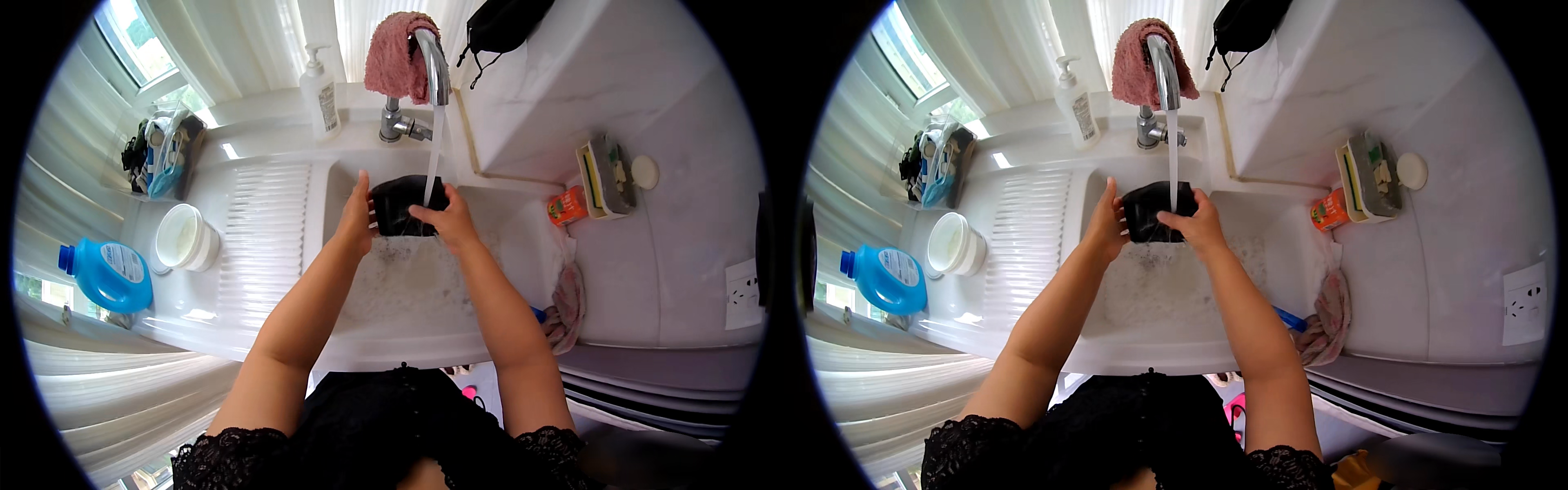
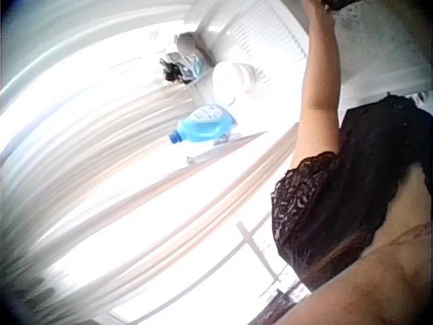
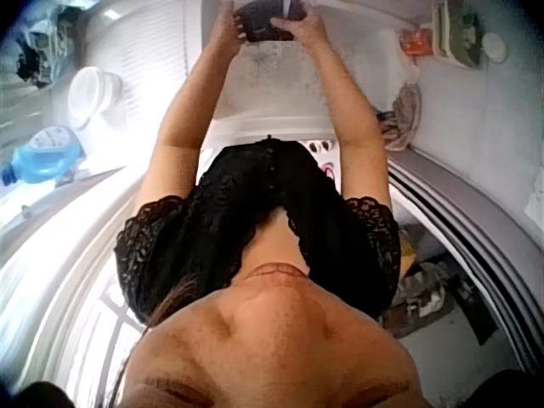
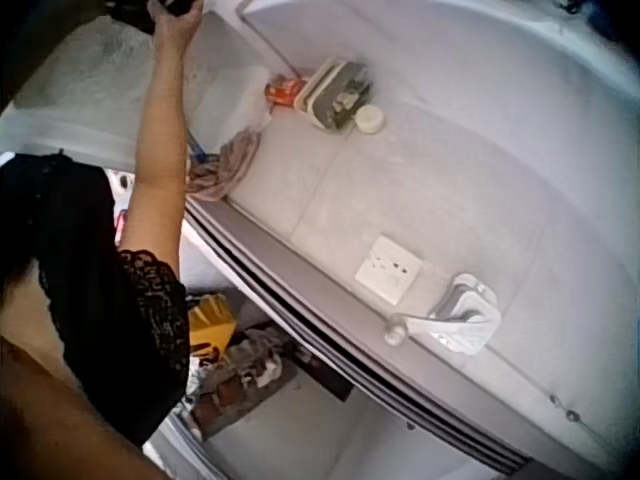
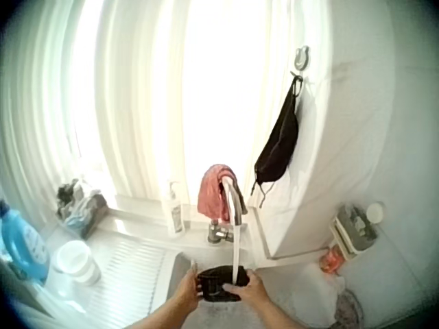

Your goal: The person washes a pair of black slippers in a sink. They rinse the slippers under running water, scrub them with a blue brush, and rinse them again. The slippers are handled one at a time and rinsed thoroughly.

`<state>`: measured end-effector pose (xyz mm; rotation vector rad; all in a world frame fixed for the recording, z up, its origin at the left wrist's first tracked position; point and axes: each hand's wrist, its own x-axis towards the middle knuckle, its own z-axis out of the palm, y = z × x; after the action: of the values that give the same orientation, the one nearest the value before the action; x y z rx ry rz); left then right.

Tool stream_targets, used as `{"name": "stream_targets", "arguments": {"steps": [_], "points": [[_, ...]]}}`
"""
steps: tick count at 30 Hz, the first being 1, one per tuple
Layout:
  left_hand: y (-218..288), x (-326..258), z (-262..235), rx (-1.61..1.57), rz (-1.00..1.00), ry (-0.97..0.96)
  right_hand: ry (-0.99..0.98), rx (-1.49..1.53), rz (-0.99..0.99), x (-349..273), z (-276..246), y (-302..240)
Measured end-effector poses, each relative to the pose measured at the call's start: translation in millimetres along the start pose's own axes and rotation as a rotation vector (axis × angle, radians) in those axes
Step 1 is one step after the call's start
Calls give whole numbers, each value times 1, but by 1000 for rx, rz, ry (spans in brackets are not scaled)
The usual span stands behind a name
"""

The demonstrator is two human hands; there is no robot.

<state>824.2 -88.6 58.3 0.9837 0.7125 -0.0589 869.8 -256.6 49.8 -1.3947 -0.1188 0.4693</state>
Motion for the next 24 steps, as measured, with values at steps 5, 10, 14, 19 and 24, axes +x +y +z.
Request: {"name": "stream_targets", "arguments": {"steps": [5,10,14,19,24], "points": [[-13,6,23,317,338,230,80,48,-140,5,24,18],[-37,2,46,231,379,263,473,-492,-191,7,51,6],[-27,-10,55,104,315,90,549,-241,-179,13,43,20],[-36,6,45,550,720,-26,582,-74,-112,22,35,34],[-39,13,41,661,657,30,493,61,-67,8,39,20]]}}
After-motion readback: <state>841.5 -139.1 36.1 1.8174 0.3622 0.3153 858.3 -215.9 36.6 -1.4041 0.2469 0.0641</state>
